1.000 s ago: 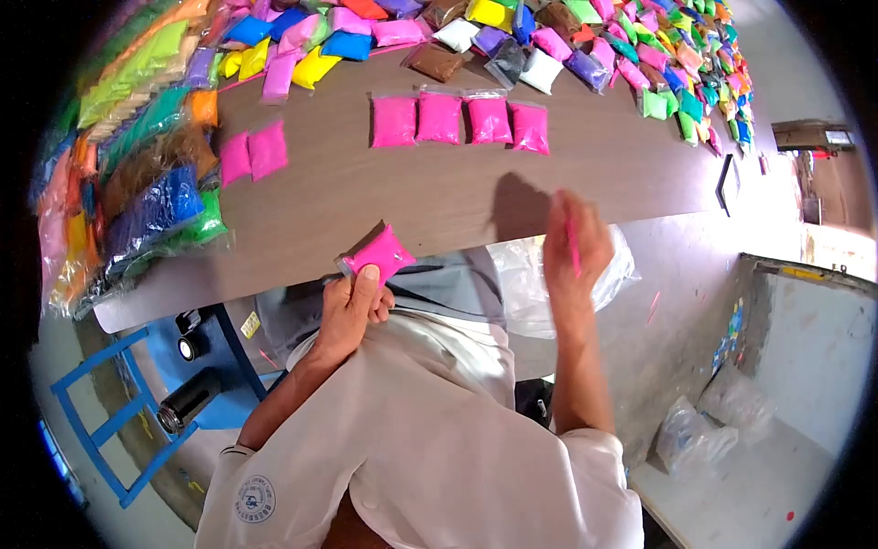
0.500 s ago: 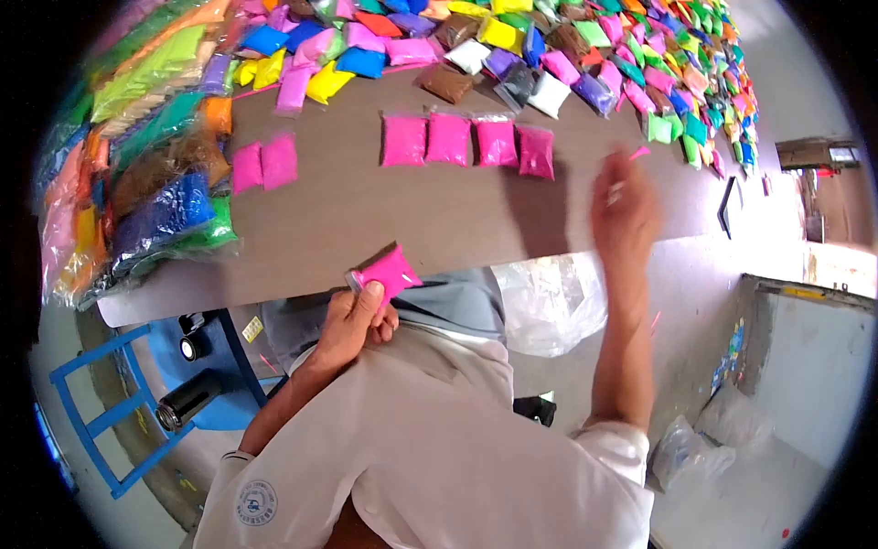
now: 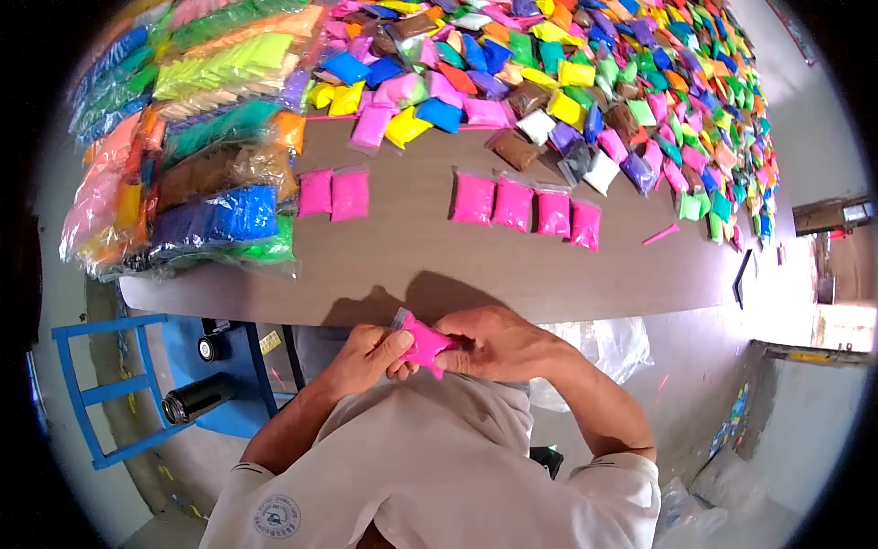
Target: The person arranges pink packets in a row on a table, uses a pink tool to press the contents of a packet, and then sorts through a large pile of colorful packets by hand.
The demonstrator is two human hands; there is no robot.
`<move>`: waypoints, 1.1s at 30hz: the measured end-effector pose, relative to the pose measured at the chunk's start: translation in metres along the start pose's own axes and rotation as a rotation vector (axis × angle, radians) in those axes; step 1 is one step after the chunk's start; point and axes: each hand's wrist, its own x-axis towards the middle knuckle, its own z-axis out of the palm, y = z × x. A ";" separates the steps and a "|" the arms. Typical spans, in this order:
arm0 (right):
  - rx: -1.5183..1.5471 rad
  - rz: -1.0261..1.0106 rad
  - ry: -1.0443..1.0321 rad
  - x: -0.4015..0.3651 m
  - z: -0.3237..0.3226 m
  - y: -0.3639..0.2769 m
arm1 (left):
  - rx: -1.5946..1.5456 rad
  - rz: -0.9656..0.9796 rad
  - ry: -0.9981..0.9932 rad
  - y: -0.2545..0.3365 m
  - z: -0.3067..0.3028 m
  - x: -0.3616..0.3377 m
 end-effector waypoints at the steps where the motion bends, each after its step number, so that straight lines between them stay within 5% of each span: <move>1: 0.008 0.040 -0.053 0.005 -0.001 -0.004 | 0.008 0.003 0.014 0.003 -0.003 0.000; 3: 0.032 0.121 -0.094 0.014 -0.004 -0.013 | 0.042 0.013 0.051 0.013 -0.009 0.000; 6: 0.104 -0.155 0.191 0.033 0.008 0.003 | 0.138 0.077 0.133 0.023 -0.017 0.006; 14: 0.341 0.129 0.885 0.102 -0.005 0.007 | 0.031 0.217 0.495 0.021 -0.066 0.028; 18: 0.026 0.006 1.108 0.142 -0.001 0.022 | 0.077 0.257 0.579 0.012 -0.063 0.026; 25: -0.483 -0.122 1.217 0.122 -0.008 0.020 | 0.238 0.403 0.696 0.004 -0.051 0.033; 33: -0.486 -0.202 1.106 0.145 0.008 0.018 | 0.381 0.520 0.706 -0.002 -0.053 0.037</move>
